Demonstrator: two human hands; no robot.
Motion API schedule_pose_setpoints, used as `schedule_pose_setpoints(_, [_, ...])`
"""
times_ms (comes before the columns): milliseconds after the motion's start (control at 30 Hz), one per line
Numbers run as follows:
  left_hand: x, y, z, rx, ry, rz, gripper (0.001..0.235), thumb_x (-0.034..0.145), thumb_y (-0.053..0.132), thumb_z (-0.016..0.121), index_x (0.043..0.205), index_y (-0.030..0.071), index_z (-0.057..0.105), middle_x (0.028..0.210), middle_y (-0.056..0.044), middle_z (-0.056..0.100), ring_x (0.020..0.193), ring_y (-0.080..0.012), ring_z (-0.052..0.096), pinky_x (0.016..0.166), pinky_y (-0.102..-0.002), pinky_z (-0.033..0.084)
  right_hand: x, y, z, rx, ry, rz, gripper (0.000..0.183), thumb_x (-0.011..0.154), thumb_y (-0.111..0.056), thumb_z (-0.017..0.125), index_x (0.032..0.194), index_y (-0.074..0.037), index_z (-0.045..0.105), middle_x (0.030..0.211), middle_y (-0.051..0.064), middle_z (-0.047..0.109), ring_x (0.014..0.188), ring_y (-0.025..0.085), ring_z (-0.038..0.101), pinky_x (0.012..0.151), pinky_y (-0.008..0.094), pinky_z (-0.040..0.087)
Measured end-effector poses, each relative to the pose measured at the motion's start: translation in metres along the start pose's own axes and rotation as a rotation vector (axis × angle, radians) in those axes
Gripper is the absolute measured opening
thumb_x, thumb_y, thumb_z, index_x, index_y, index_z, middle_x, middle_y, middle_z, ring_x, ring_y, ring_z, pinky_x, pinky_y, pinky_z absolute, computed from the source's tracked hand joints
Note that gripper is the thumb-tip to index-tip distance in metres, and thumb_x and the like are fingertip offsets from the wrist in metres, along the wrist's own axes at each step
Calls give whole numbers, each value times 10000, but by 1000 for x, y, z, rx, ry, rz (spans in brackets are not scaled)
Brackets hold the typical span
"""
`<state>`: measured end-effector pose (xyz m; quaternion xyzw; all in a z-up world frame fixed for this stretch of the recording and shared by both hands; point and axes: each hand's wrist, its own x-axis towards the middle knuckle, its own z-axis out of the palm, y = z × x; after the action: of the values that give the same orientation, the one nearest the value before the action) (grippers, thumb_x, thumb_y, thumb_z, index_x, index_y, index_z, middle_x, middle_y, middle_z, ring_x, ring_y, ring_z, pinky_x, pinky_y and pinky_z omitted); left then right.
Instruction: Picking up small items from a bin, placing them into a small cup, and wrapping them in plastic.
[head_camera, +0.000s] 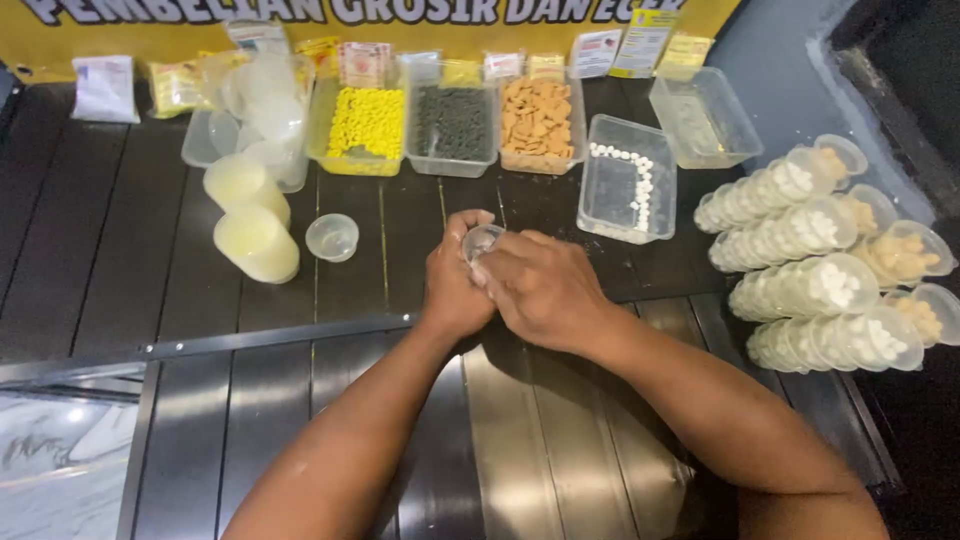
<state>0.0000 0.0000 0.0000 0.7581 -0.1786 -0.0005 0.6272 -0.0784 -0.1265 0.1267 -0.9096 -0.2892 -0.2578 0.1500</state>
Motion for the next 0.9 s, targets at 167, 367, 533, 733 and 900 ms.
schedule_pose_setpoints(167, [-7,40,-3,2,4,-76,559,659,219,890,1155,179,637,911,-158,759,925,-362,754,786,-440,585,-15,23,-35,73,25,191,268,973,-248,678,1086,-14,743,1027,199,714,868,381,726,687,449,596])
schedule_pose_setpoints(367, [-7,41,-4,0,24,-132,608,642,316,966,1139,173,647,895,-133,765,891,-314,753,756,-410,576,-33,101,-69,-231,-371,756,615,1065,-504,529,1223,63,707,1095,303,692,1044,503,686,857,595,536])
schedule_pose_setpoints(533, [-6,52,-7,21,-11,-156,578,660,279,948,1134,158,641,876,-172,762,889,-341,757,766,-440,560,-38,112,-58,-217,-525,863,762,1074,-615,357,1187,33,741,1056,290,731,1031,480,710,903,582,509])
schedule_pose_setpoints(733, [-7,61,-6,49,-24,-152,573,666,272,949,1130,137,642,842,-174,749,841,-323,746,744,-434,552,-44,120,-36,-419,-634,778,896,1075,-710,154,1195,-46,743,1182,226,733,1184,381,662,1087,522,303])
schedule_pose_setpoints(900, [-7,57,-7,37,-15,-123,571,662,254,958,1123,118,650,818,-190,729,814,-298,724,721,-413,540,-45,121,-26,-374,-544,749,875,1077,-688,202,1110,-14,758,989,233,751,1011,391,720,974,495,376])
